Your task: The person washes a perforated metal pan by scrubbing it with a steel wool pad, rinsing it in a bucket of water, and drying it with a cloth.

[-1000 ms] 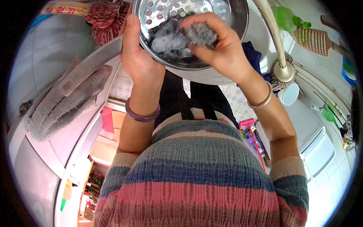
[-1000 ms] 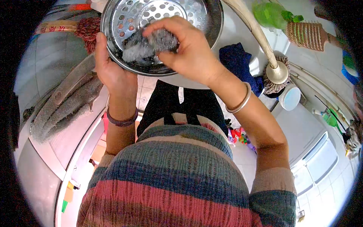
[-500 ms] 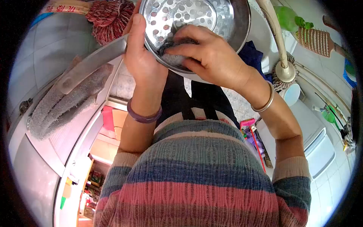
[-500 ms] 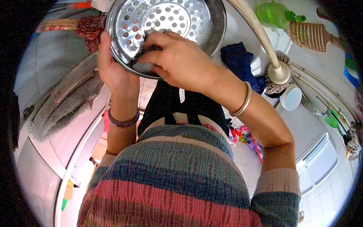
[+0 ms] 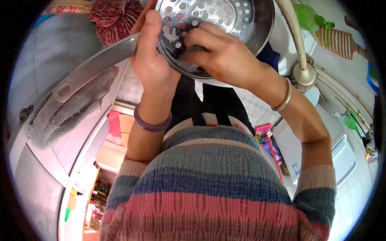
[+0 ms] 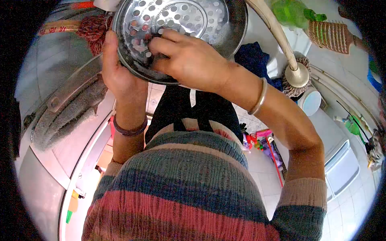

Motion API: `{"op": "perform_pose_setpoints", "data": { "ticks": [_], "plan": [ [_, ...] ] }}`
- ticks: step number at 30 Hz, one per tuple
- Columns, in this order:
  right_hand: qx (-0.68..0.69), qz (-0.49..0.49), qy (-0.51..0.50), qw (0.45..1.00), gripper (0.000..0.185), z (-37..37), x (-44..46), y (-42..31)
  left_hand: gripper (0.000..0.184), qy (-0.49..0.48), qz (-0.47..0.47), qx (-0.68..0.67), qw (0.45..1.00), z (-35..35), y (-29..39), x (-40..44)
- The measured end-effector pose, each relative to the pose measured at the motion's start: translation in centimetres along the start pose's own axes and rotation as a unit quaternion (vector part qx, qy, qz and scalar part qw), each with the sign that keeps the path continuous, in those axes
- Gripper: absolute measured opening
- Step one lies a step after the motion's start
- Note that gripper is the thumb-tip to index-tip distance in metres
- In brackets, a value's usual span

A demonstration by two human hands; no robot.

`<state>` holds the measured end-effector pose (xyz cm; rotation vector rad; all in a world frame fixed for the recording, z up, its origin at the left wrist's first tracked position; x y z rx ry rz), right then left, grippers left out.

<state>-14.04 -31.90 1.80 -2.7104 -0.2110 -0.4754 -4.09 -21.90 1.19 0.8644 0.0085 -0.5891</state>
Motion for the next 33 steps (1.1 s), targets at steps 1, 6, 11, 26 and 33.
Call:
{"op": "perform_pose_setpoints", "data": {
  "ticks": [1,6,11,26,33],
  "plan": [
    [-0.019,0.009,0.044,0.999,0.015,0.1,0.7,-0.1,0.041,-0.011,-0.016,-0.046,0.999,0.4,0.0,0.0],
    [-0.018,0.033,0.058,0.998,0.011,0.6,0.7,-0.7,0.041,-0.019,-0.056,-0.098,0.993,0.5,0.6,0.1],
    [-0.025,0.029,0.054,0.998,0.018,0.2,2.2,0.0,0.04,-0.001,-0.043,-0.104,0.994,-0.6,-0.1,0.9],
    [0.016,0.055,0.02,0.998,0.018,0.6,1.7,-0.1,0.04,-0.058,-0.072,-0.13,0.987,-0.6,0.7,1.8],
    [0.012,0.098,0.067,0.993,0.021,1.0,3.5,-0.2,0.039,0.008,-0.073,-0.105,0.992,-1.4,0.1,1.5]
  ]
}}
Point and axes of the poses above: each hand's wrist, its own x-axis towards the middle knuckle, its own z-axis out of the palm, y = z × x, the point moved 2 cm from there along x, towards the middle knuckle, and after that the axes turned 13 degrees about -x, right-handed, at the moved point
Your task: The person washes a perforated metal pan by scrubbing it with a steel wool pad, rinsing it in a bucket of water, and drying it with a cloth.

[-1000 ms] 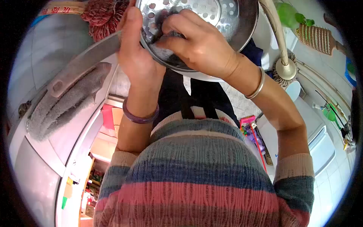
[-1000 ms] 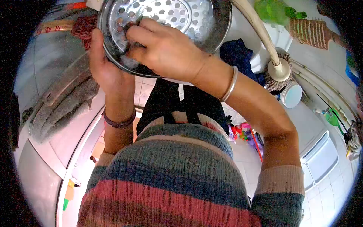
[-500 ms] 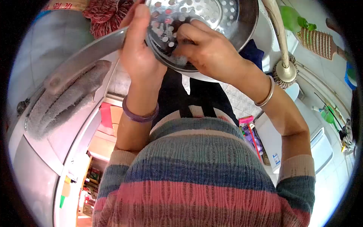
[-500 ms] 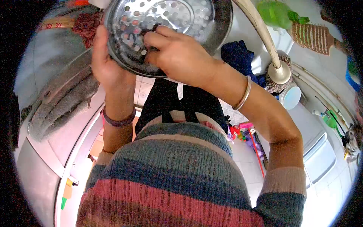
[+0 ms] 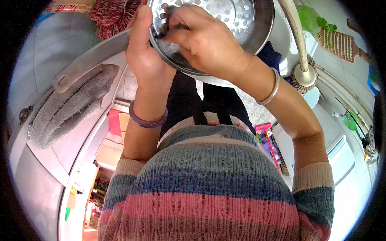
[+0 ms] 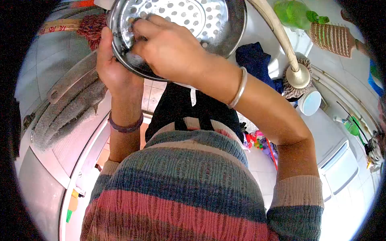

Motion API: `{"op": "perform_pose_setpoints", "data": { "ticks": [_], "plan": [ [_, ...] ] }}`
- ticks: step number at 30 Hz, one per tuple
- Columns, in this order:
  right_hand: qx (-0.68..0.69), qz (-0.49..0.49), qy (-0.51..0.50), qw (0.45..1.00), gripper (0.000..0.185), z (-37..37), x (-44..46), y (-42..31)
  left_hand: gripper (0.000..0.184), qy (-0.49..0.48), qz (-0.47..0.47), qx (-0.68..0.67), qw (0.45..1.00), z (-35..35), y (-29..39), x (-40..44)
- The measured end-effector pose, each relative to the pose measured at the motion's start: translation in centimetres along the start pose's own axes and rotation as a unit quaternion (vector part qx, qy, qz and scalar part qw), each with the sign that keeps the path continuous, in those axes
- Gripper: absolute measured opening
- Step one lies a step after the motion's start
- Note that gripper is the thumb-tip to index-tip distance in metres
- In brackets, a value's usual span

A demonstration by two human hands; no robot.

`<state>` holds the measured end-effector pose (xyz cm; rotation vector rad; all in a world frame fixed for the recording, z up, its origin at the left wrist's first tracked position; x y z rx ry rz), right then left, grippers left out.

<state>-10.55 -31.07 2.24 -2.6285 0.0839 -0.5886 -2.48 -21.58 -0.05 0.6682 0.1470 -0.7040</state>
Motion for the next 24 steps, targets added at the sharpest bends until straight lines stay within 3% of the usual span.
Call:
{"op": "perform_pose_setpoints", "data": {
  "ticks": [5,7,12,15,17,21,24],
  "plan": [
    [-0.011,-0.016,-0.113,0.993,0.021,-1.2,-2.9,0.7,0.039,-0.078,0.013,-0.027,0.997,0.6,0.0,0.2],
    [-0.008,-0.019,-0.13,0.991,0.02,-1.9,-2.2,0.8,0.043,-0.043,-0.002,-0.038,0.998,0.3,0.4,0.7],
    [0.19,0.19,-0.11,0.957,0.03,-6.2,-2.1,4.0,0.048,0.005,0.032,0.004,0.999,0.1,1.0,0.7],
    [0.121,0.187,-0.045,0.974,0.023,-5.6,-3.0,3.9,0.047,0.029,0.04,-0.013,0.999,0.6,0.5,0.6],
    [0.145,0.178,-0.025,0.973,0.024,-5.1,-3.0,2.6,0.046,0.015,0.026,-0.017,0.999,0.9,0.4,0.2],
    [0.036,0.032,0.085,0.995,0.013,-2.9,-1.1,0.5,0.044,-0.014,0.034,-0.017,0.999,1.9,-0.1,-0.1],
    [-0.042,0.017,0.001,0.999,0.021,-1.7,-1.6,-0.5,0.043,-0.017,0.025,-0.036,0.999,1.3,-0.1,-0.1]
  ]
}}
Point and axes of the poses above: each hand's wrist, its own x-axis towards the middle knuckle, its own z-axis out of the palm, y = z × x, the point moved 2 cm from there along x, towards the middle knuckle, and after that the axes turned 13 degrees about -x, right-handed, at the moved point
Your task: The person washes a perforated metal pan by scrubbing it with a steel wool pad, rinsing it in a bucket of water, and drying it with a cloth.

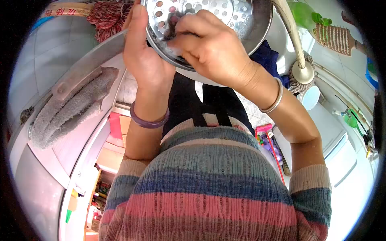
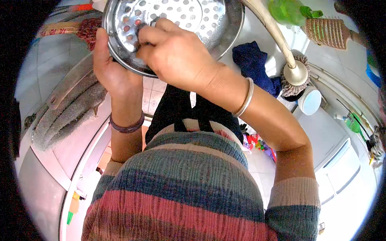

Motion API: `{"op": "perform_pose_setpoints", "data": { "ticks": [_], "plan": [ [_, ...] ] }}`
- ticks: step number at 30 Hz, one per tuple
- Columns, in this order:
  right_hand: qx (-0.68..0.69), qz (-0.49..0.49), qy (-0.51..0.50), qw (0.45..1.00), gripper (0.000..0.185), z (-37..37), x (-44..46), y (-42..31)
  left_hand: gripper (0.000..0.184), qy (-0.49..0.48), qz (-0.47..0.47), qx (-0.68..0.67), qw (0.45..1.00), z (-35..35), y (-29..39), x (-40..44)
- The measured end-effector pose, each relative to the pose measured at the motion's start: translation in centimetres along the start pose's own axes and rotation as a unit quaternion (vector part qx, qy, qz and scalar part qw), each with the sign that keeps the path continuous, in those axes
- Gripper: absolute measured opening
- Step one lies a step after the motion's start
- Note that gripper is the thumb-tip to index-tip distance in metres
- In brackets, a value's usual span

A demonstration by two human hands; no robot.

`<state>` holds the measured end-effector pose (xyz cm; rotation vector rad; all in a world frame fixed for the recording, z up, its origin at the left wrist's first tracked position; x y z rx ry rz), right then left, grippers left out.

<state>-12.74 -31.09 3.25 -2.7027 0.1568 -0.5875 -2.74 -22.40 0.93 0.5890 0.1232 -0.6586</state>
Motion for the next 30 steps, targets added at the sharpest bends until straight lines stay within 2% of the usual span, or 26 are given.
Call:
{"op": "perform_pose_setpoints", "data": {
  "ticks": [2,5,6,10,13,17,18,20,22,26,30],
  "plan": [
    [0.003,-0.008,-0.01,1.0,0.021,-0.1,-0.2,-0.1,0.042,-0.005,-0.023,-0.013,1.0,0.0,-0.1,-0.3],
    [-0.009,-0.023,-0.024,0.999,0.022,-0.1,-0.2,-0.1,0.043,0.017,0.003,0.042,0.999,0.6,-0.3,-0.6],
    [-0.004,-0.027,-0.024,0.999,0.022,0.0,-0.1,0.1,0.042,-0.006,-0.01,0.009,1.0,0.8,-0.3,-0.6],
    [0.043,-0.014,-0.009,0.999,0.022,0.1,0.0,0.5,0.041,0.004,-0.012,0.018,1.0,0.4,-0.3,-0.7],
    [0.034,0.021,0.018,0.999,0.014,0.0,0.2,0.3,0.041,-0.003,-0.006,0.022,1.0,0.0,-0.2,-0.6],
    [-0.035,-0.011,0.013,0.999,0.011,0.6,0.2,0.1,0.041,0.003,-0.007,0.024,1.0,0.4,-0.2,-0.5],
    [-0.01,0.003,-0.011,1.0,0.021,0.3,0.0,-0.3,0.04,0.006,-0.01,0.023,1.0,0.4,-0.2,-0.5],
    [-0.009,-0.008,-0.019,1.0,0.022,0.2,-0.4,-0.3,0.039,0.038,0.003,0.031,0.999,0.2,-0.3,-0.6],
    [-0.008,-0.024,-0.017,1.0,0.02,0.2,-0.5,-0.1,0.039,0.027,-0.005,0.025,0.999,0.1,-0.5,-0.7],
    [-0.008,0.012,0.049,0.999,0.009,0.6,0.1,0.0,0.039,-0.033,-0.011,-0.001,0.999,0.1,-0.6,-0.5],
    [-0.035,0.035,0.003,0.999,0.009,0.7,0.6,-0.6,0.04,-0.026,0.018,0.036,0.999,0.6,-0.6,-0.9]
  ]
}}
Point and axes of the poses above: each hand's wrist, its own x-axis towards the middle knuckle, its own z-axis out of the palm, y = z × x, the point moved 2 cm from there along x, towards the middle knuckle, and after that the axes turned 13 degrees about -x, right-handed, at the moved point
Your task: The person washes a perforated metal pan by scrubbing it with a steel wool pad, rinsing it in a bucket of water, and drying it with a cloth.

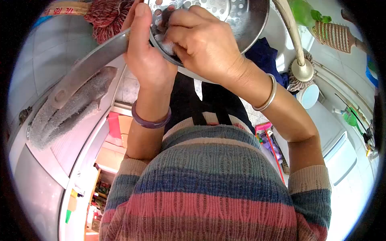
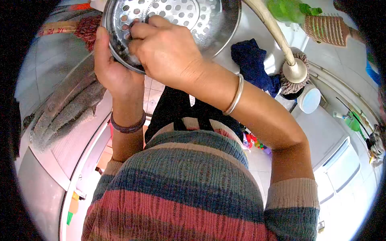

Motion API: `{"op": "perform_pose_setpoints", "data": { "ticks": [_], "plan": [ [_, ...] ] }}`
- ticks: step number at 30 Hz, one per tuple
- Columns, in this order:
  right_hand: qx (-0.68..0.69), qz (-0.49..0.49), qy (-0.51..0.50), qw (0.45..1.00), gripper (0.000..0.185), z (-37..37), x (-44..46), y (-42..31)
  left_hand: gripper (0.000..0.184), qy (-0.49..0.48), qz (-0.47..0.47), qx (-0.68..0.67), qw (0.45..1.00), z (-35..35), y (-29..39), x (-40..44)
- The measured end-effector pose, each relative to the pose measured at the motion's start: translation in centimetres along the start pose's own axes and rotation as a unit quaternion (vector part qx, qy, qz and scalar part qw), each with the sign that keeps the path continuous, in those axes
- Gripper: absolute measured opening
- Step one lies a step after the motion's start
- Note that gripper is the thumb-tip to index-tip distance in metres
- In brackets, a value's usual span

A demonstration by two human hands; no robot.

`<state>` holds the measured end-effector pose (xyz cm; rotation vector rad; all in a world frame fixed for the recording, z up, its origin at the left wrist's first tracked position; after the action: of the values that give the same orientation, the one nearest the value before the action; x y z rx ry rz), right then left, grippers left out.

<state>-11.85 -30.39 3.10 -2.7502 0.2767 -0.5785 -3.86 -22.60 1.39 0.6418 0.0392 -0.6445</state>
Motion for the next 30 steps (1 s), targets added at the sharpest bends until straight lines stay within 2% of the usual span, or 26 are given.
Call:
{"op": "perform_pose_setpoints", "data": {
  "ticks": [2,4,5,6,7,11,12,16,17,20,23,24,26,28,30],
  "plan": [
    [-0.014,-0.028,-0.018,0.999,0.01,-0.1,-0.2,-0.1,0.041,-0.018,0.035,0.043,0.998,1.0,-0.2,-0.2],
    [-0.037,-0.062,-0.078,0.994,0.011,-0.4,-0.9,0.1,0.041,-0.036,0.034,0.039,0.998,1.6,-0.2,-0.3],
    [-0.042,-0.1,-0.071,0.991,0.01,0.1,-1.6,0.8,0.041,-0.045,0.034,0.035,0.998,1.7,-0.2,-0.3],
    [-0.031,-0.101,-0.079,0.991,0.01,0.1,-1.6,1.0,0.04,-0.056,0.056,0.111,0.991,1.6,-0.1,-0.4],
    [-0.019,-0.103,-0.086,0.991,0.01,0.0,-1.4,1.1,0.04,-0.021,0.021,0.046,0.999,1.0,-0.5,-0.5],
    [-0.03,-0.077,-0.028,0.996,0.011,0.1,0.0,0.0,0.039,0.012,-0.017,0.0,1.0,-0.3,0.0,-0.2],
    [-0.023,-0.066,-0.029,0.997,0.011,0.2,-0.1,-0.2,0.039,-0.028,-0.027,-0.028,0.999,-0.2,0.1,0.0],
    [-0.042,-0.099,-0.061,0.992,0.011,0.6,-1.1,0.8,0.034,-0.018,0.034,0.048,0.998,0.9,0.0,-0.3],
    [-0.031,-0.112,-0.055,0.992,0.01,0.7,-1.0,0.9,0.034,-0.013,0.015,0.022,1.0,0.2,-0.1,-0.3],
    [-0.052,-0.079,0.033,0.995,0.008,-0.6,2.0,0.1,0.034,0.003,-0.05,-0.068,0.996,-1.5,-0.5,-0.1],
    [-0.025,-0.087,-0.028,0.995,0.007,0.8,0.8,0.1,0.036,0.063,-0.081,-0.048,0.994,-2.2,-0.4,-0.1],
    [-0.013,-0.086,-0.036,0.996,0.004,1.0,0.2,0.3,0.037,0.066,-0.04,-0.023,0.997,-1.6,-0.3,0.1],
    [0.013,-0.086,-0.057,0.995,0.011,1.1,-0.9,0.7,0.036,0.039,-0.042,-0.034,0.998,-1.3,-0.4,0.3],
    [-0.004,-0.075,-0.047,0.996,0.005,0.9,0.5,0.2,0.036,-0.02,-0.046,-0.042,0.998,-1.5,-0.4,0.4],
    [-0.021,-0.06,-0.053,0.997,0.009,0.5,1.4,-0.2,0.036,-0.019,-0.05,-0.054,0.997,-1.3,-0.1,0.6]
  ]
}}
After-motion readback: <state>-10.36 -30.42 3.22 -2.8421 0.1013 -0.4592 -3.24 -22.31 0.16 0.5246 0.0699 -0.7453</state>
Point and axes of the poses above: each hand's wrist, its own x-axis towards the middle knuckle, its own z-axis out of the palm, y = z × x, the point moved 2 cm from there along x, towards the middle knuckle, and after that the axes turned 13 degrees about -x, right-handed, at the moved point
